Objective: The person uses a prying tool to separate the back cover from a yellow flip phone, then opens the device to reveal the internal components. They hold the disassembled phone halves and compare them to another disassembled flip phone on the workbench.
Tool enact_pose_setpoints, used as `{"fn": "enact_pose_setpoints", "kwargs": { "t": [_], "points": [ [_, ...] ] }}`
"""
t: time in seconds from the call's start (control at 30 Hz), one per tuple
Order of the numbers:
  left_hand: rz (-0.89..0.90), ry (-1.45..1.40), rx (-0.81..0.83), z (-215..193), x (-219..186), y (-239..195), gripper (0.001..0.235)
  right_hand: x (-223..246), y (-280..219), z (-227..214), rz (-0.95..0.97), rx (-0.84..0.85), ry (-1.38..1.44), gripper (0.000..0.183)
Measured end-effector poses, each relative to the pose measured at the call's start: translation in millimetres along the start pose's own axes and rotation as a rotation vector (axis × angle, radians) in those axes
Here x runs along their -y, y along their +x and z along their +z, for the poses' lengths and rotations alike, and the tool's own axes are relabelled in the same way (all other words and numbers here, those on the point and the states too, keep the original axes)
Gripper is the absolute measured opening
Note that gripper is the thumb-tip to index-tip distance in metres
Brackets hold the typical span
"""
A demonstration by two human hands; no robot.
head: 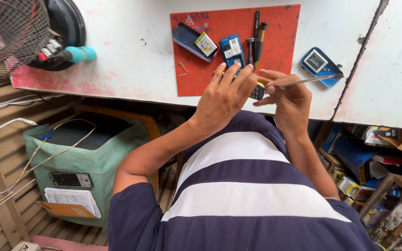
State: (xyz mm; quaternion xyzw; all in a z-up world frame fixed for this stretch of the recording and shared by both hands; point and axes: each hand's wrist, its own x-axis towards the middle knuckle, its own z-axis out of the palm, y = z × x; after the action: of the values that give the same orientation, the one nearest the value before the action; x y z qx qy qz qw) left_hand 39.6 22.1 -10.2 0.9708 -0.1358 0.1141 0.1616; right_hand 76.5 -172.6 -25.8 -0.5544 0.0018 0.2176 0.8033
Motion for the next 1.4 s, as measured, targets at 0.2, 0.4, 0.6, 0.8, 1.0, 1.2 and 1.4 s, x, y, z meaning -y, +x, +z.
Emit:
{"fn": "enact_pose_setpoints", "kwargs": {
  "t": [0.2,0.4,0.6,0.8,1.0,1.2,1.4],
  "points": [
    [0.039,-0.031,-0.099,-13.7,4.7,19.8,0.049,-0.9,3.7,1.1,-0.102,-0.008,0.291,0.006],
    [0.008,-0.278,-0.178,-12.8,6.9,28.3,0.067,-2.2,4.0,-3.6,-0.237,-0.002,0.324,0.007],
    [-0.557,-1.520,-0.208,2.5,-6.9,24.3,0.094,2.2,4.5,3.2,-0.368,-0.056,0.177,0.006],
    [-0.808,-2.236,-0.265,0.1,-7.1,17.3,0.085,3.0,0.3,11.7,-0.442,-0.090,-0.243,0.008],
    [-0.771,-2.016,-0.262,1.9,-15.5,23.3,0.075,14.2,0.6,22.4,-0.727,-0.100,-0.592,0.021],
    [-0.768,-2.023,-0.270,3.0,-19.2,19.7,0.071,20.0,-2.6,21.4,-0.850,-0.133,-0.825,0.026],
    [-0.785,-1.980,-0.263,2.1,-23.0,21.0,0.072,9.8,0.9,13.1,-0.966,-0.139,-0.841,0.028]
  ]
}}
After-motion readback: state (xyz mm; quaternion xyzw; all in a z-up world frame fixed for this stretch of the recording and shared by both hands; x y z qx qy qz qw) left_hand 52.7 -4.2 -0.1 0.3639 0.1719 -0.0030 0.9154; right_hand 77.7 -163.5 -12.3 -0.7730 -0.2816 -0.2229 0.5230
